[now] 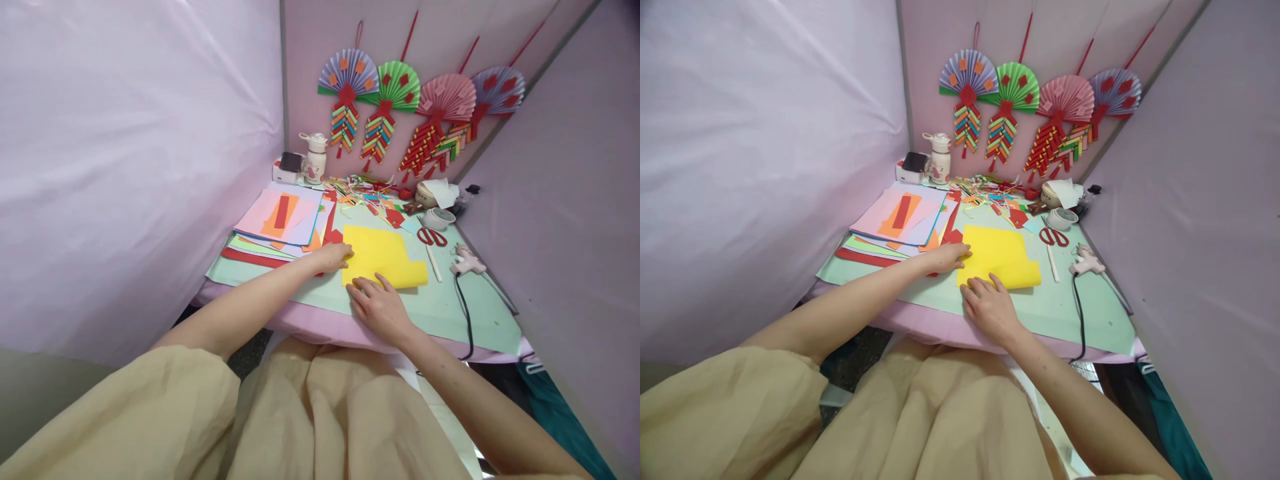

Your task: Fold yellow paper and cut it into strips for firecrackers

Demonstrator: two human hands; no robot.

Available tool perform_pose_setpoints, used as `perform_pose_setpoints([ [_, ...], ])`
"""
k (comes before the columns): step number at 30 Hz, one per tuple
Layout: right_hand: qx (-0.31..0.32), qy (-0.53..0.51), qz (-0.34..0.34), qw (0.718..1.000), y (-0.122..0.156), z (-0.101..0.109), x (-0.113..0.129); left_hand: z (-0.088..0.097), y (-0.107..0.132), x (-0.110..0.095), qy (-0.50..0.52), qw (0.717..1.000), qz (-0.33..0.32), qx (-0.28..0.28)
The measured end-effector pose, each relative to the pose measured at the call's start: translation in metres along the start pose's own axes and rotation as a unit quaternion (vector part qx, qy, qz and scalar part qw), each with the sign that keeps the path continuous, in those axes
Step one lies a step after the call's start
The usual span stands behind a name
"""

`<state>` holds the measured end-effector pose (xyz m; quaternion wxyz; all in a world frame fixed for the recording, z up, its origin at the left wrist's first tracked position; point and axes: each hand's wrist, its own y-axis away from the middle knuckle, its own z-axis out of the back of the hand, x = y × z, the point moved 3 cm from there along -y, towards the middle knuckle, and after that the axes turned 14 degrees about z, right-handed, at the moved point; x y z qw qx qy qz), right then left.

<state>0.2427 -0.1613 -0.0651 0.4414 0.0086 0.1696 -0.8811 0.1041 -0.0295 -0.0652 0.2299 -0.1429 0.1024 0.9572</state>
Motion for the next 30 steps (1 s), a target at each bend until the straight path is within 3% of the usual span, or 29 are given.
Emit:
perform_pose_setpoints([
  [30, 0.011, 0.014, -0.042, 0.999, -0.007, 0.002, 0.012, 0.005, 0.002, -0.003, 0.005, 1.000, 0.004, 0.003],
])
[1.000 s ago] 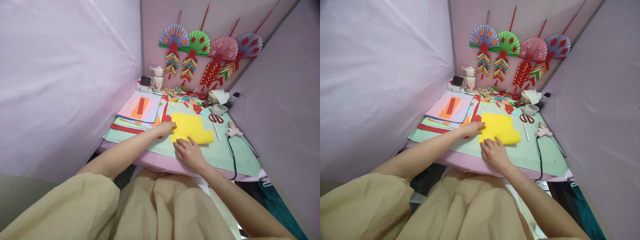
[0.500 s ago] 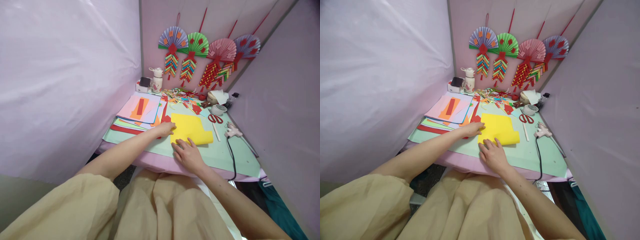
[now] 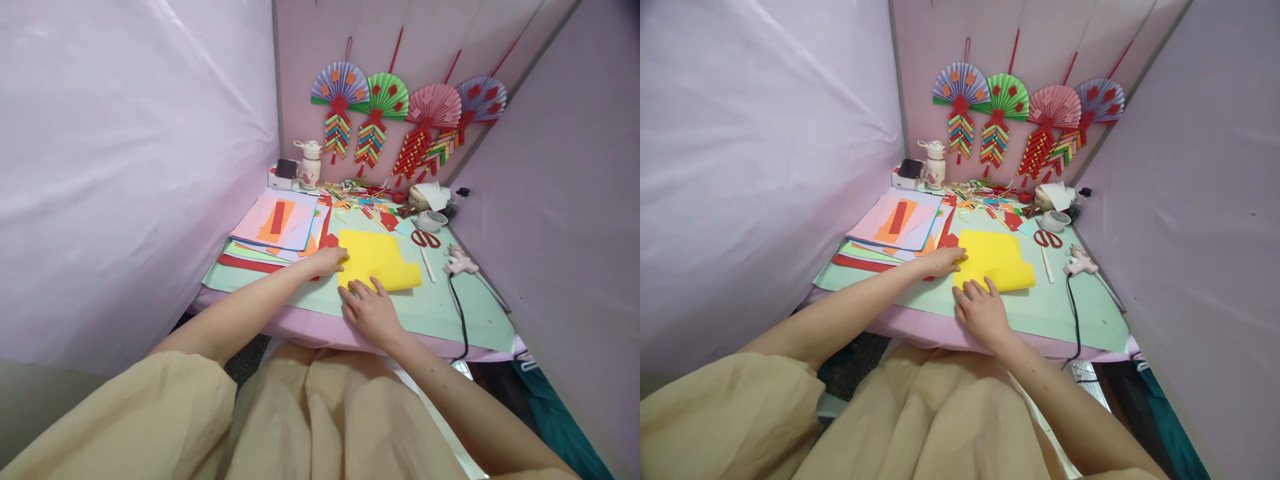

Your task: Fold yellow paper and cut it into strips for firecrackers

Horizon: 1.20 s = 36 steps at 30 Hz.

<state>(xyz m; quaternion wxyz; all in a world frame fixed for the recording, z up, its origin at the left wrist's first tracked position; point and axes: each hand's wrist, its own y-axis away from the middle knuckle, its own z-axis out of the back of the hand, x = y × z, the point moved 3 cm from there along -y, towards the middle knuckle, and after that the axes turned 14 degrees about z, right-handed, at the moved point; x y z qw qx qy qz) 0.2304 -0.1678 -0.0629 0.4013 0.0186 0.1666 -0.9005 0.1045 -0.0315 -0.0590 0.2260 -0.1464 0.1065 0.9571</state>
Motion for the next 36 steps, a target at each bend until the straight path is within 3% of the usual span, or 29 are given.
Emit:
perform_pose_setpoints([
  [6, -0.011, -0.001, -0.005, 1.000, 0.001, -0.003, 0.001, 0.003, 0.000, -0.001, 0.014, 0.999, 0.023, -0.031],
  [10, -0.024, -0.008, -0.012, 1.000, 0.002, -0.004, 0.000, -0.005, 0.024, -0.008, 0.032, 0.989, 0.072, -0.126],
  [12, -0.024, -0.010, -0.010, 1.000, 0.002, -0.005, 0.000, -0.013, 0.044, -0.014, 0.037, 0.983, 0.059, -0.172],
  [18, -0.027, -0.014, -0.015, 0.999, 0.003, -0.005, 0.001, -0.031, 0.086, -0.027, -0.014, 0.988, -0.008, -0.151],
  [30, -0.005, -0.030, -0.017, 0.999, 0.007, -0.007, -0.001, -0.038, 0.087, -0.027, -0.072, 0.984, -0.039, -0.157],
  [36, 0.005, -0.018, -0.009, 1.000, 0.010, -0.004, -0.014, -0.040, 0.091, -0.030, -0.085, 0.979, -0.042, -0.179],
])
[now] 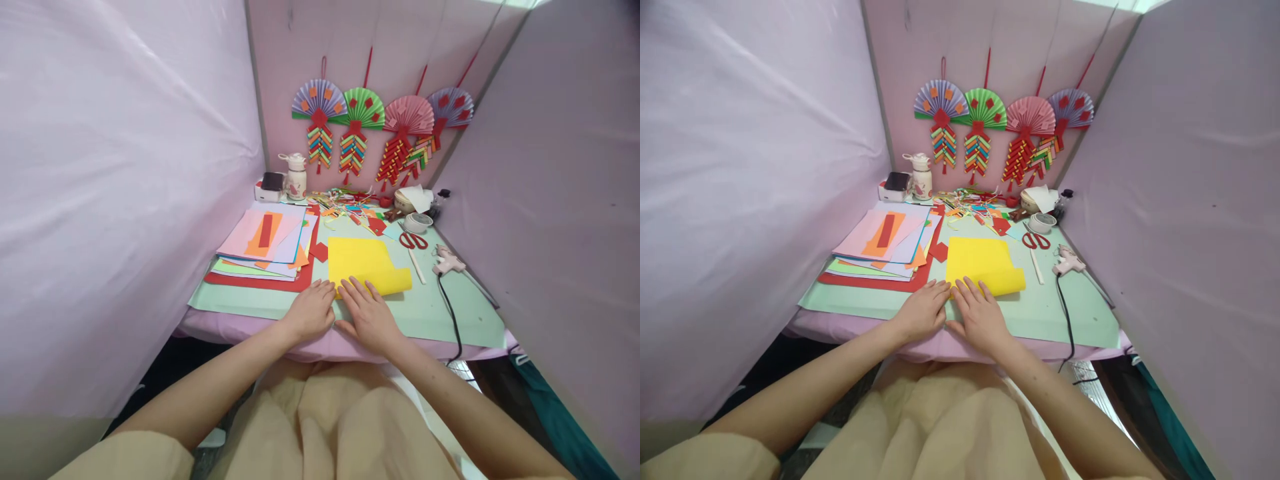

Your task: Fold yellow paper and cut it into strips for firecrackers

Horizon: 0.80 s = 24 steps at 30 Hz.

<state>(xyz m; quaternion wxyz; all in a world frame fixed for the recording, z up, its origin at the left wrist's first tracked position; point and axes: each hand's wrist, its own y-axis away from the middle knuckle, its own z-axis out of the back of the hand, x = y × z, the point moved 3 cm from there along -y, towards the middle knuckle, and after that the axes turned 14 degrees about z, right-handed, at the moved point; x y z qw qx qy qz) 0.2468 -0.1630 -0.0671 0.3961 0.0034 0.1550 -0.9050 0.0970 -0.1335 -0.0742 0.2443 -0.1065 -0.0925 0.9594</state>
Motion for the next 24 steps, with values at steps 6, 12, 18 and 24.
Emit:
perform_pose_setpoints([
  [6, 0.062, -0.013, -0.007, 0.998, 0.008, -0.007, -0.021, 0.000, 0.001, 0.000, -0.007, 1.000, 0.001, 0.006],
  [12, 0.087, -0.020, -0.027, 0.996, 0.014, -0.010, -0.026, -0.001, 0.001, 0.000, -0.011, 1.000, -0.003, 0.010],
  [18, 0.101, -0.027, -0.027, 0.994, 0.014, -0.010, -0.027, -0.001, 0.001, 0.001, -0.008, 1.000, -0.003, 0.007],
  [24, 0.111, -0.029, -0.024, 0.993, 0.015, -0.009, -0.028, 0.000, 0.001, 0.001, -0.010, 1.000, -0.007, 0.004],
])
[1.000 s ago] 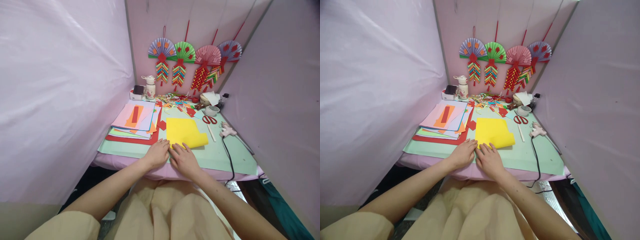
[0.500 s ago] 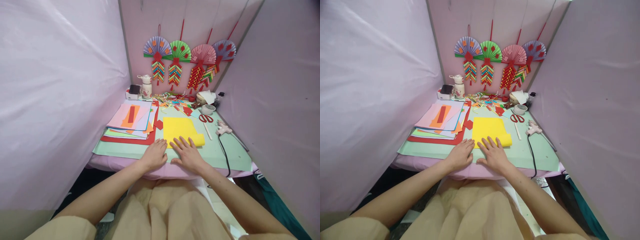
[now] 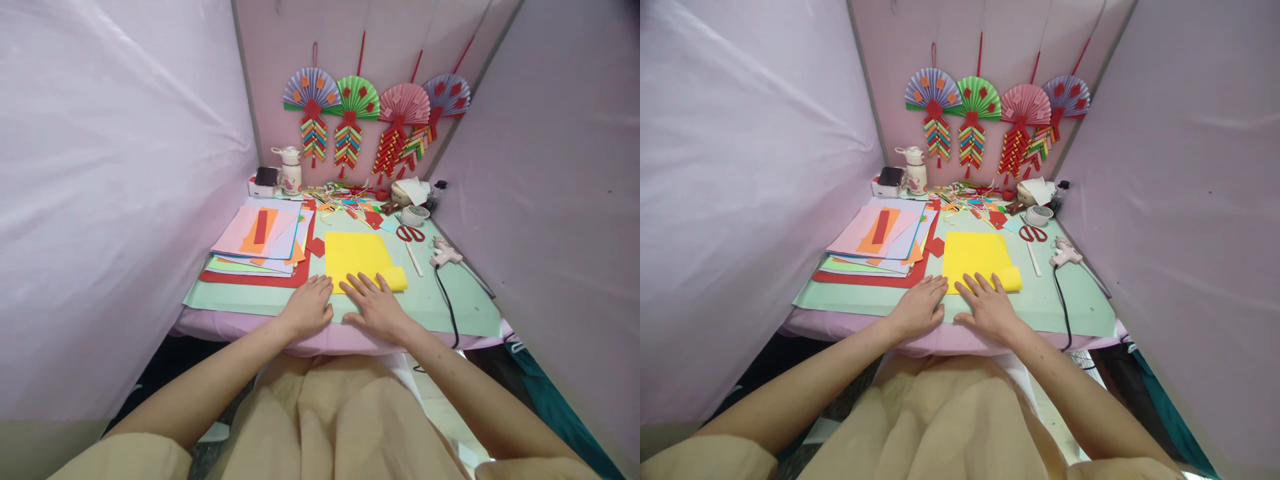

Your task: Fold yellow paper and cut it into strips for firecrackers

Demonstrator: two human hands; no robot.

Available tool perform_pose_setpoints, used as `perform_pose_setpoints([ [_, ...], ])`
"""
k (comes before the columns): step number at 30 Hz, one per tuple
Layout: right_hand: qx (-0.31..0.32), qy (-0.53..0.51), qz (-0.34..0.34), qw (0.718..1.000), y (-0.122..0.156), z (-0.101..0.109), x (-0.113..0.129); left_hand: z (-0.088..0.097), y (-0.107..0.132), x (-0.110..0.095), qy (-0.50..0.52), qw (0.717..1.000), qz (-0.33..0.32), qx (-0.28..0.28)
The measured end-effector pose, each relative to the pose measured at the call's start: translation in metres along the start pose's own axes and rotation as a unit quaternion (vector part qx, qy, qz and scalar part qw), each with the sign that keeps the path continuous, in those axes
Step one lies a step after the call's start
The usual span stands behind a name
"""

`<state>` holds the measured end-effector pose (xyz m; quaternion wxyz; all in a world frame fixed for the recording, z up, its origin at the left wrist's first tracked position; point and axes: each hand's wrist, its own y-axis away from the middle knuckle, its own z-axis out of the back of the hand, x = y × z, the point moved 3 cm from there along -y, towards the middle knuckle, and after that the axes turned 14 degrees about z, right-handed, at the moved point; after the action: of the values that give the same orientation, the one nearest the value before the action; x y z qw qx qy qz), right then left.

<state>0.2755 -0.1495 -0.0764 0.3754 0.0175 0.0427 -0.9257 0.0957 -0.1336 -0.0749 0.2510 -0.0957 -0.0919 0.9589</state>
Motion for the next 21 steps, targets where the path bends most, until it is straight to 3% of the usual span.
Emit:
perform_pose_setpoints([
  [21, 0.013, -0.009, -0.032, 0.999, 0.030, -0.004, -0.029, 0.000, 0.001, 0.000, 0.003, 1.000, 0.001, -0.006],
])
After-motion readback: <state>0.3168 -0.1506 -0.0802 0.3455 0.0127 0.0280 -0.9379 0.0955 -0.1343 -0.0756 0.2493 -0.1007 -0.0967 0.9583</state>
